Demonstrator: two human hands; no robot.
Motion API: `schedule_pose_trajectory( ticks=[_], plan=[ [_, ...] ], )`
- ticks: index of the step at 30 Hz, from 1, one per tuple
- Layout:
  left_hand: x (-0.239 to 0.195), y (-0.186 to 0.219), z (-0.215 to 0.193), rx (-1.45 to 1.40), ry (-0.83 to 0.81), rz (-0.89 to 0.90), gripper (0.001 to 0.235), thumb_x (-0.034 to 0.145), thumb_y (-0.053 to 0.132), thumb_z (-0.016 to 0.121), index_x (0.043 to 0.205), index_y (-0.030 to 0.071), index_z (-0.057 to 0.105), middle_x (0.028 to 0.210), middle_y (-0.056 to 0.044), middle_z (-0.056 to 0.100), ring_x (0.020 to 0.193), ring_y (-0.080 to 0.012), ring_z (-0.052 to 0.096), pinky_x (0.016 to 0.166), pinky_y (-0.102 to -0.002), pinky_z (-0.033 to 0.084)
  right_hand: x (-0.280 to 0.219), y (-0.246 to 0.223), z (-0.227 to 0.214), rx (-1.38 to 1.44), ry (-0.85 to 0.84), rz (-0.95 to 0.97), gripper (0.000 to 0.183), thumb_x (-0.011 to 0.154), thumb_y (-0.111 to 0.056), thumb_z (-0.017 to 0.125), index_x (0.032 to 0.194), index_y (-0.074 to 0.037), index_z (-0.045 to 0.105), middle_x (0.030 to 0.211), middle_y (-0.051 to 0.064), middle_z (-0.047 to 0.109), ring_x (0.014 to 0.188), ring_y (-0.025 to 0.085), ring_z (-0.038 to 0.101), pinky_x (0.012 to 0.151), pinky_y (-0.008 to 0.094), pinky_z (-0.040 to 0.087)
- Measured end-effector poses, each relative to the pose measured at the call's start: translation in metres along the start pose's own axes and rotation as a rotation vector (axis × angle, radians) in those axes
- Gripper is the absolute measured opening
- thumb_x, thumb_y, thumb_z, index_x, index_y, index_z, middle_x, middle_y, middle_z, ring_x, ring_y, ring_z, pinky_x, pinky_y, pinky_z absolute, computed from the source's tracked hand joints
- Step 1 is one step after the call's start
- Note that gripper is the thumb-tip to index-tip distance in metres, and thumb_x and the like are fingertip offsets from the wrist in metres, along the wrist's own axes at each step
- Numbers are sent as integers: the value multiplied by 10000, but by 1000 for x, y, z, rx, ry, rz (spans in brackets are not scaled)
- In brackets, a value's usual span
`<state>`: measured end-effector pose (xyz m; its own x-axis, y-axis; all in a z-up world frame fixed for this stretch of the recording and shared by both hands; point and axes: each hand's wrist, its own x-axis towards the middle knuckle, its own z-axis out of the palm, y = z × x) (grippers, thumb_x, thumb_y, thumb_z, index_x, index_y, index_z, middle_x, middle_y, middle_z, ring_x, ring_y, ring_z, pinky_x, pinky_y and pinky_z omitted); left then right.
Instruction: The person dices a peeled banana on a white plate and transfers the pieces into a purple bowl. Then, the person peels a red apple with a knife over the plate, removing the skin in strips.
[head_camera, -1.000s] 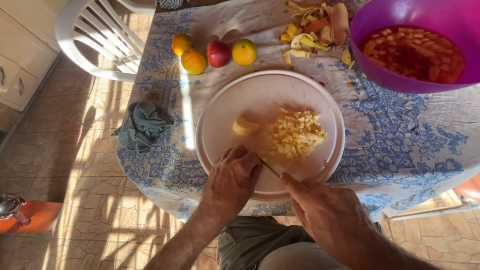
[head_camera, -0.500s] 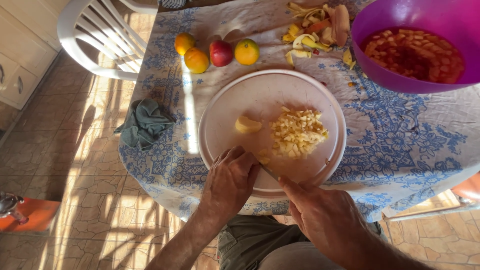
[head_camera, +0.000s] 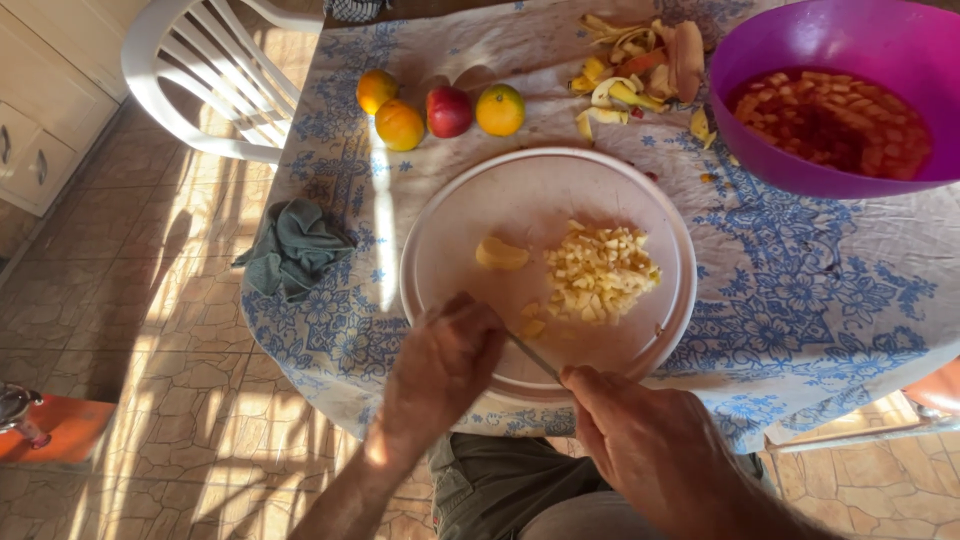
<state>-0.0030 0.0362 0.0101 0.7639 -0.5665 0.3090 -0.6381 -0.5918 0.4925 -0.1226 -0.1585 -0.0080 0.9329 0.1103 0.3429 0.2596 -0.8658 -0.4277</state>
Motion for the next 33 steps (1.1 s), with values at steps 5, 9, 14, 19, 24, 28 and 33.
schedule_pose_trajectory(
  ticks=[5,9,14,19,24,28,33],
  plan=[
    [16,-30,-8,-37,123,37,94,931,-3,592,885,70,629,893,-94,705,726,-254,708,522,-354,623,10,12,3,-95,-62,-2,215,878,-210,659,1091,-204,637,778,38,766,574,317,735,477,505,574],
    [32,-46,-8,-13,119,55,109,893,37,600,989,87,612,957,-91,674,890,-291,690,749,-451,581,22,30,-4,-238,-108,92,206,930,-260,649,1127,-204,629,853,101,771,512,284,770,451,435,698],
    [50,-50,-8,-13,111,249,288,852,28,638,1124,121,650,1131,-123,700,1019,-372,685,890,-501,508,23,30,-13,-206,-29,161,280,884,-277,620,1163,-290,603,797,62,757,549,353,742,500,540,603],
    [68,-51,-5,35,-6,241,378,835,60,662,1195,166,709,1217,-77,706,1107,-314,674,1002,-445,455,11,19,-8,-8,-41,10,144,843,-234,659,979,-278,673,653,68,735,471,310,727,438,505,558],
    [80,-59,-2,4,-61,299,331,826,63,736,1140,167,745,1153,-85,747,1066,-306,717,1016,-471,483,19,37,-6,-120,-49,7,319,884,-300,688,1198,-247,673,832,54,807,512,278,783,508,493,675],
    [77,-49,-8,-106,-120,361,240,820,-35,758,1034,72,739,959,-78,737,915,-270,717,789,-388,582,15,57,-12,-129,-171,191,264,845,-349,650,1104,-353,598,788,19,785,646,335,776,572,562,594],
    [71,-45,-13,-81,-190,429,386,836,-11,780,1170,159,689,1063,0,780,992,-220,753,986,-397,521,8,63,-15,-90,-200,165,145,919,-406,633,1034,-325,600,737,18,762,642,300,771,557,519,568]
  ],
)
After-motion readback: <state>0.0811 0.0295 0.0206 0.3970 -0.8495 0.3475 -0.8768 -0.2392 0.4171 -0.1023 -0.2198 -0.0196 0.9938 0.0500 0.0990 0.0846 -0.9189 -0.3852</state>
